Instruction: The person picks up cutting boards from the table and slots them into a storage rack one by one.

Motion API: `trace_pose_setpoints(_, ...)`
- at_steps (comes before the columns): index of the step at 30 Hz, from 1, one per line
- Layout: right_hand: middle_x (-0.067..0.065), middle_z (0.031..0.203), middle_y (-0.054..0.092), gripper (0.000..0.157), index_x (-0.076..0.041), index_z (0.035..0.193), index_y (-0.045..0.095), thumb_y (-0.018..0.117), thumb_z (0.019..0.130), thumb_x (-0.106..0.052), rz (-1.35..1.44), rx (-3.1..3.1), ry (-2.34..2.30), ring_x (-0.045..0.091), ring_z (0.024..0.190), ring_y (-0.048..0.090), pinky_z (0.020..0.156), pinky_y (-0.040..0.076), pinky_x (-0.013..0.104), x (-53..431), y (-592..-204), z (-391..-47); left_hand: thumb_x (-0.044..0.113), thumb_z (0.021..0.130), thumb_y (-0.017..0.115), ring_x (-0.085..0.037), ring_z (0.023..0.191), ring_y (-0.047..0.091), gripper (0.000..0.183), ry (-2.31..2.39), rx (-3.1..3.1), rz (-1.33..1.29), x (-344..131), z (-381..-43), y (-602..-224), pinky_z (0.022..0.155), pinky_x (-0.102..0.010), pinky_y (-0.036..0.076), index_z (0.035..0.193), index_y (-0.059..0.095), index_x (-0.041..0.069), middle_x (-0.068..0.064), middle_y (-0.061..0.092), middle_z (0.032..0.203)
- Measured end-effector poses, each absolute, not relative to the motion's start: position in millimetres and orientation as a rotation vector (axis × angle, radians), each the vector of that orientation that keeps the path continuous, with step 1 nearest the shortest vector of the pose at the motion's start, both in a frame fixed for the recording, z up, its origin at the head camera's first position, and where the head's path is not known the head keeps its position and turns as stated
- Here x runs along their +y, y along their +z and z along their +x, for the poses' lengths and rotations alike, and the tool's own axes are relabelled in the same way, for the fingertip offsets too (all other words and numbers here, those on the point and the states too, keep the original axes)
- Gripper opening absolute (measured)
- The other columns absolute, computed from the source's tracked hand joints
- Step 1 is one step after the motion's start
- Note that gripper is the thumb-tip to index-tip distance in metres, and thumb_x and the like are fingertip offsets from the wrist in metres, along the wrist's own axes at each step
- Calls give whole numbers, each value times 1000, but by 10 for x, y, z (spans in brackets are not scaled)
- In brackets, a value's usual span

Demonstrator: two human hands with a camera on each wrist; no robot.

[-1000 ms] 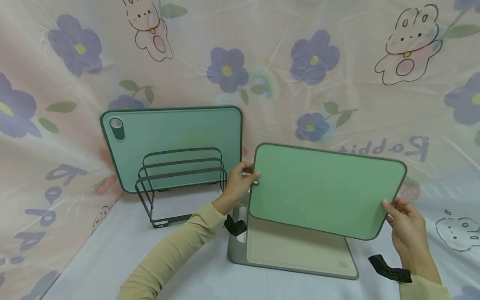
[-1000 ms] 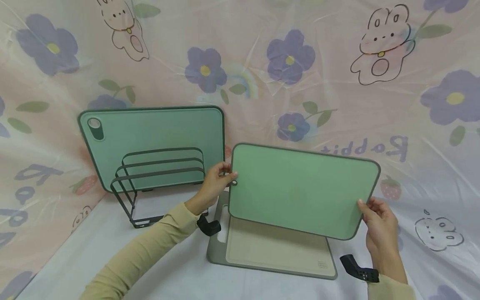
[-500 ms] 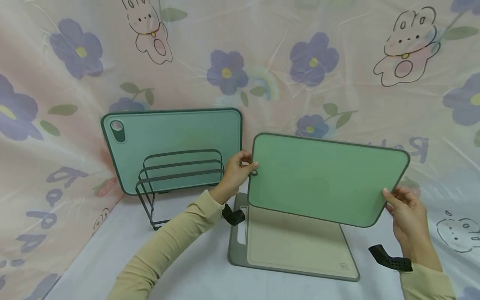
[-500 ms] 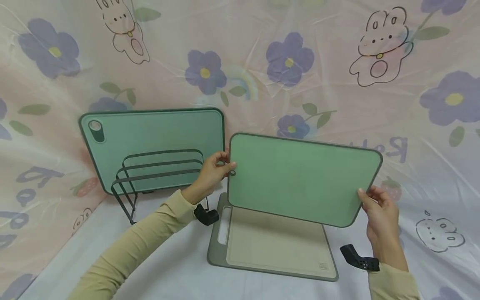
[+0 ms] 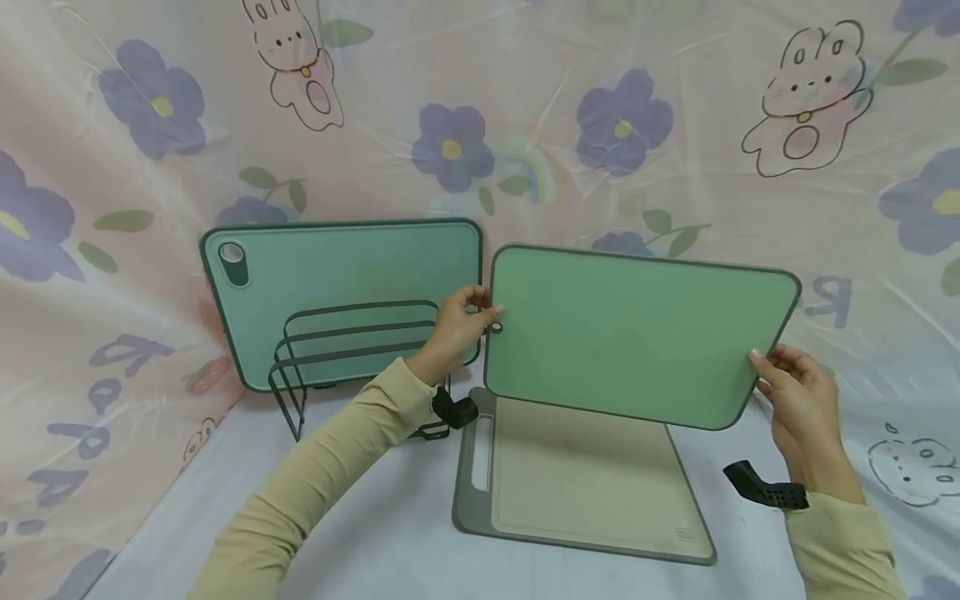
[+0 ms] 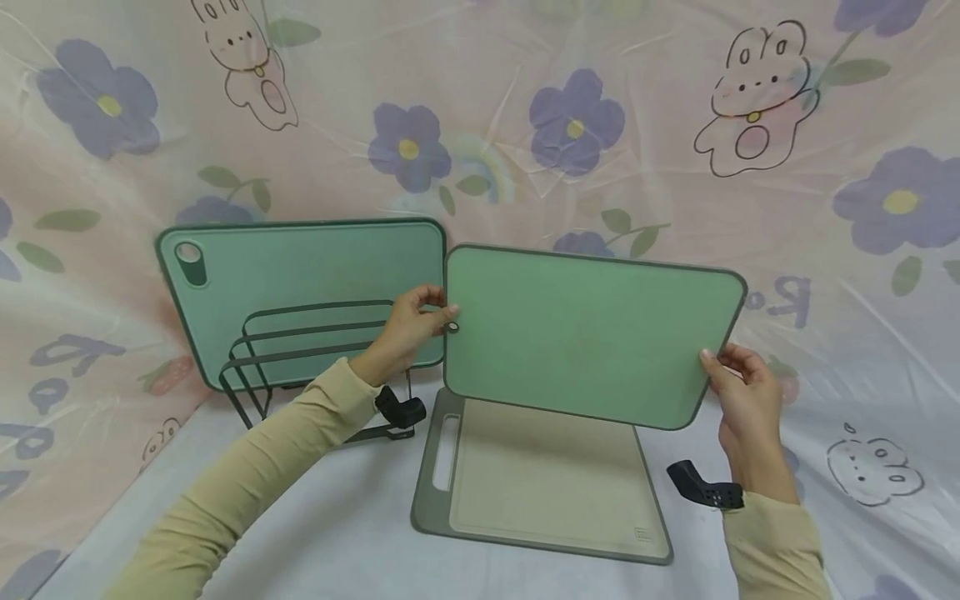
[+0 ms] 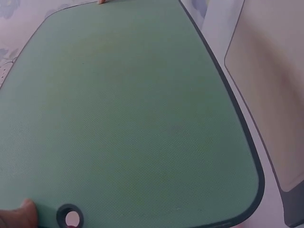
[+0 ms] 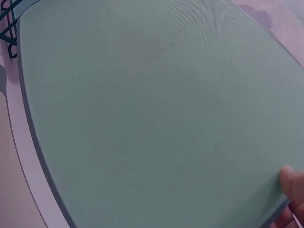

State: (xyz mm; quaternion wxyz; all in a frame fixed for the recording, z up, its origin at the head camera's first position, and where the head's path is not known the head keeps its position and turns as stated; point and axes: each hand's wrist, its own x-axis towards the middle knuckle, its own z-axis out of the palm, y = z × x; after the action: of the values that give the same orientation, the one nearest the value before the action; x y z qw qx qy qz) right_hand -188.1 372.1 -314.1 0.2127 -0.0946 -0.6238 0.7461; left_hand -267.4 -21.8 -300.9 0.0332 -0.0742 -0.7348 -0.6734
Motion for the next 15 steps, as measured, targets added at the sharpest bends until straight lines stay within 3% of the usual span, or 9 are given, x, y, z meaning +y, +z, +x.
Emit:
trace_pose_setpoints(7, -1, 98, 47, 21, -11, 99, 58, 75, 86, -12, -217, -1725, 2123, 8, 84, 46, 64, 44, 15, 3682, -3085, -1985, 9, 93, 66, -22, 88, 55, 26, -2124, -2230, -173, -264, -2748, -2930, 86, -43, 49, 117, 57, 2, -10, 53, 112)
trace_pose_setpoints(12, 0, 98, 46, 21, -11, 99, 58, 74, 86, -14, -182, -1753, 2147, 8, 85, 45, 66, 43, 16, 3640, -3025, -2095, 6, 94, 64, -28, 85, 62, 28, -2217, -2183, -154, -318, -2823, -2861, 86, -38, 51, 120, 54, 0, -11, 50, 111)
trace_pose_setpoints(15, -1, 98, 45, 23, -11, 101, 56, 73, 87, -14, -183, -1784, 2142, 8, 85, 44, 67, 42, 16, 3607, -2986, -2169, 8, 94, 64, -26, 92, 58, 28, -2175, -2210, -130, -362, -2851, -2816, 84, -37, 50, 119, 54, 1, -11, 51, 112)
